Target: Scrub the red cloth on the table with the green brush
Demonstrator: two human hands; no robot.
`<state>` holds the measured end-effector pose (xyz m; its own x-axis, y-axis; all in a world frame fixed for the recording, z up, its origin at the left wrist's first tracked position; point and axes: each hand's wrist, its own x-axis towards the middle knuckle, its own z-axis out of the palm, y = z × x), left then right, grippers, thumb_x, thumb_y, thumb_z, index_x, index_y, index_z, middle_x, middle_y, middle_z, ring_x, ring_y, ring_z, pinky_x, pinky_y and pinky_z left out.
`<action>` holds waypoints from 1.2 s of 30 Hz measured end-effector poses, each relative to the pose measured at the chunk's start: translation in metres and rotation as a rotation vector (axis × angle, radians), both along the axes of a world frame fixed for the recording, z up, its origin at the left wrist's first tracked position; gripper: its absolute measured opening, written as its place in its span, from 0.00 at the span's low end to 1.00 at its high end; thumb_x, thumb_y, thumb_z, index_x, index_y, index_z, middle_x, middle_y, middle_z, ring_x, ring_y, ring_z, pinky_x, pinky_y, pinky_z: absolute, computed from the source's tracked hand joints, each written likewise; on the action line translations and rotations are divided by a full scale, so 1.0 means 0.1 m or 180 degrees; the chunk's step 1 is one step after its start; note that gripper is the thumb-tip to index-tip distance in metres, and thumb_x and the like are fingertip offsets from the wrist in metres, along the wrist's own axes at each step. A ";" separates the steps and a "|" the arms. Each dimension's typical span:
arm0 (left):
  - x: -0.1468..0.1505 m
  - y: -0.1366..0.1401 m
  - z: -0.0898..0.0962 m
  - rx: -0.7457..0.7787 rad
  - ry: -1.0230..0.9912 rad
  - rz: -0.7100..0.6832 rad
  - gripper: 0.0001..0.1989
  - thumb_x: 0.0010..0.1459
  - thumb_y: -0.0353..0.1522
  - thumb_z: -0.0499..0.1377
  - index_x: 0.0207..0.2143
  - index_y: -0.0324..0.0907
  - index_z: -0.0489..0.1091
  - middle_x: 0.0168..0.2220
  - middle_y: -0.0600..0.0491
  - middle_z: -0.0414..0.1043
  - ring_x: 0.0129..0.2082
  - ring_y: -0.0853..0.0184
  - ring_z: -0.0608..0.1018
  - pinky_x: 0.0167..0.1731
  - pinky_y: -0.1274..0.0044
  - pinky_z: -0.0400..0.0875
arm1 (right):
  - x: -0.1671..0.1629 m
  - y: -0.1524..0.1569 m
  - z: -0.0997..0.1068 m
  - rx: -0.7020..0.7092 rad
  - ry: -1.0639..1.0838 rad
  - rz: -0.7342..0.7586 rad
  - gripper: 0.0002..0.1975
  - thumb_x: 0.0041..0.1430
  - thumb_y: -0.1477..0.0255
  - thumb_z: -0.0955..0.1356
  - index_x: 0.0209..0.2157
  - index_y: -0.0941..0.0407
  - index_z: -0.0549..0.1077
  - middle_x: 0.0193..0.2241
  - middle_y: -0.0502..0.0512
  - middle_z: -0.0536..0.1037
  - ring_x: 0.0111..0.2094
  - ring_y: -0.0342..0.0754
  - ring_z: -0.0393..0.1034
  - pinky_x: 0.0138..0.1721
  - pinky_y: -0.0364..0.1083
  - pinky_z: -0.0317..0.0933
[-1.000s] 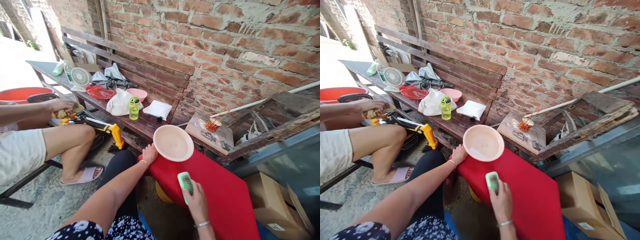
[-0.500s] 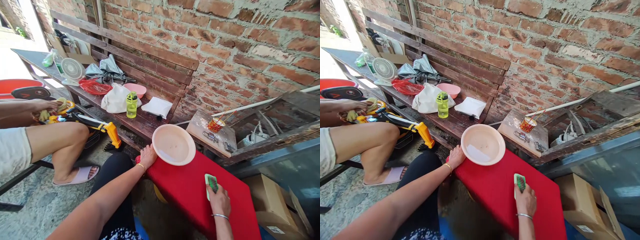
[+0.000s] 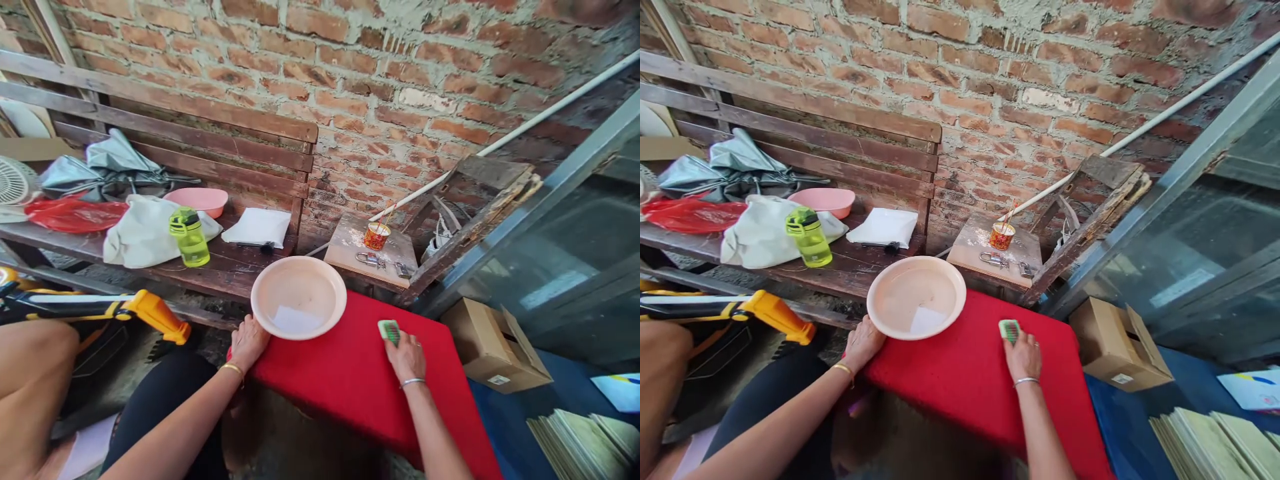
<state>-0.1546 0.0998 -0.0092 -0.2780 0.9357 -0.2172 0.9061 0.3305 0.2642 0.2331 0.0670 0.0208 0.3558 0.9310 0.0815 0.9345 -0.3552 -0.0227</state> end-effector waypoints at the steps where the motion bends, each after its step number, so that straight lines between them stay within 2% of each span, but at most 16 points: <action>1: 0.00 0.00 -0.01 -0.0001 0.0006 0.0012 0.23 0.66 0.35 0.41 0.55 0.35 0.66 0.53 0.35 0.67 0.52 0.50 0.73 0.49 0.61 0.66 | 0.28 -0.05 0.05 -0.0027 -0.0030 -0.0218 0.20 0.63 0.61 0.64 0.46 0.62 0.74 0.41 0.68 0.77 0.44 0.56 0.73 0.45 0.51 0.62; 3: 0.01 0.00 -0.02 -0.0001 0.0021 0.0029 0.23 0.66 0.34 0.41 0.55 0.35 0.66 0.53 0.36 0.67 0.52 0.51 0.73 0.49 0.61 0.66 | 0.79 -0.16 0.15 -0.0106 -0.0078 -0.0658 0.20 0.63 0.61 0.63 0.43 0.63 0.75 0.38 0.71 0.78 0.40 0.59 0.75 0.40 0.53 0.64; 5: 0.01 0.01 -0.04 -0.0007 0.0044 0.0036 0.23 0.66 0.34 0.41 0.55 0.36 0.66 0.53 0.37 0.67 0.53 0.52 0.72 0.49 0.62 0.66 | 1.15 -0.26 0.24 -0.0158 -0.0121 -0.1036 0.22 0.63 0.59 0.62 0.41 0.64 0.76 0.37 0.76 0.77 0.37 0.62 0.75 0.35 0.54 0.64; 7: 0.01 0.01 -0.05 -0.0041 0.0076 0.0036 0.22 0.67 0.34 0.41 0.55 0.36 0.66 0.54 0.38 0.67 0.53 0.52 0.72 0.49 0.63 0.66 | 1.27 -0.27 0.28 -0.0161 -0.0129 -0.1176 0.24 0.64 0.58 0.61 0.43 0.64 0.76 0.38 0.77 0.77 0.38 0.64 0.75 0.34 0.55 0.64; 8: 0.01 0.01 -0.06 -0.0065 0.0097 0.0039 0.22 0.67 0.34 0.41 0.55 0.37 0.66 0.54 0.38 0.67 0.53 0.52 0.72 0.49 0.63 0.66 | 1.22 -0.24 0.28 -0.0147 -0.0113 -0.1135 0.24 0.63 0.57 0.61 0.44 0.63 0.76 0.39 0.75 0.77 0.40 0.63 0.75 0.35 0.55 0.64; 10: 0.00 0.01 -0.07 -0.0119 0.0147 0.0031 0.22 0.67 0.33 0.41 0.55 0.37 0.66 0.54 0.38 0.67 0.54 0.53 0.71 0.49 0.64 0.65 | 0.95 -0.09 0.24 -0.0111 -0.0030 -0.0811 0.23 0.63 0.58 0.62 0.47 0.62 0.74 0.40 0.72 0.77 0.44 0.61 0.73 0.40 0.53 0.64; 13: -0.03 -0.01 -0.08 -0.0165 0.0245 -0.0048 0.22 0.67 0.33 0.41 0.56 0.37 0.65 0.54 0.38 0.66 0.54 0.53 0.72 0.49 0.64 0.65 | 0.24 0.25 0.14 -0.0055 0.0162 -0.0066 0.22 0.64 0.60 0.62 0.50 0.63 0.72 0.43 0.69 0.76 0.46 0.58 0.72 0.45 0.51 0.62; 17: -0.09 -0.02 -0.13 -0.0187 0.0301 -0.0165 0.22 0.67 0.33 0.43 0.58 0.39 0.64 0.56 0.38 0.66 0.55 0.54 0.71 0.49 0.66 0.66 | -0.65 0.63 0.04 -0.0032 0.0364 0.0600 0.19 0.63 0.60 0.64 0.48 0.58 0.72 0.45 0.64 0.75 0.46 0.55 0.70 0.46 0.49 0.60; 20: -0.14 0.00 -0.19 -0.0179 0.0324 -0.0210 0.22 0.66 0.32 0.45 0.60 0.38 0.63 0.57 0.38 0.66 0.56 0.53 0.71 0.50 0.66 0.66 | -0.98 0.78 0.00 -0.0045 0.0437 0.0960 0.18 0.64 0.61 0.65 0.50 0.55 0.72 0.47 0.62 0.74 0.49 0.55 0.68 0.47 0.49 0.59; 22: -0.17 0.01 -0.24 -0.0226 0.0392 -0.0229 0.23 0.66 0.32 0.46 0.62 0.38 0.62 0.58 0.37 0.66 0.56 0.52 0.71 0.51 0.65 0.66 | -0.97 0.84 -0.01 -0.0070 0.0442 0.1041 0.18 0.64 0.61 0.65 0.51 0.54 0.72 0.48 0.61 0.74 0.50 0.54 0.68 0.48 0.49 0.58; 25: -0.21 0.01 -0.30 -0.0312 0.0503 -0.0277 0.24 0.66 0.32 0.45 0.62 0.38 0.62 0.58 0.37 0.66 0.56 0.51 0.71 0.52 0.64 0.66 | -0.63 0.88 -0.02 -0.0108 0.0385 0.0865 0.19 0.63 0.60 0.65 0.50 0.56 0.72 0.48 0.61 0.74 0.50 0.55 0.68 0.48 0.49 0.59; 29: -0.25 0.01 -0.32 -0.0294 0.0513 -0.0305 0.25 0.65 0.32 0.46 0.62 0.39 0.63 0.58 0.37 0.67 0.57 0.51 0.71 0.52 0.64 0.67 | 0.27 0.83 -0.01 -0.0159 0.0275 0.0222 0.21 0.63 0.60 0.65 0.51 0.60 0.72 0.47 0.65 0.74 0.47 0.56 0.69 0.46 0.49 0.59; 33: -0.27 0.02 -0.32 -0.0308 0.0379 -0.0237 0.25 0.63 0.34 0.50 0.62 0.41 0.64 0.56 0.39 0.70 0.57 0.49 0.71 0.53 0.62 0.67 | 1.29 0.50 0.06 -0.0209 0.0202 -0.0713 0.25 0.64 0.59 0.62 0.50 0.66 0.73 0.45 0.74 0.74 0.46 0.59 0.71 0.43 0.52 0.60; 36: -0.28 0.03 -0.33 -0.0233 0.0333 -0.0213 0.26 0.63 0.34 0.49 0.63 0.41 0.62 0.59 0.40 0.68 0.58 0.49 0.70 0.54 0.62 0.66 | 1.83 0.12 0.15 -0.0206 0.0174 -0.1360 0.28 0.64 0.60 0.60 0.49 0.71 0.73 0.44 0.81 0.74 0.45 0.63 0.71 0.39 0.55 0.60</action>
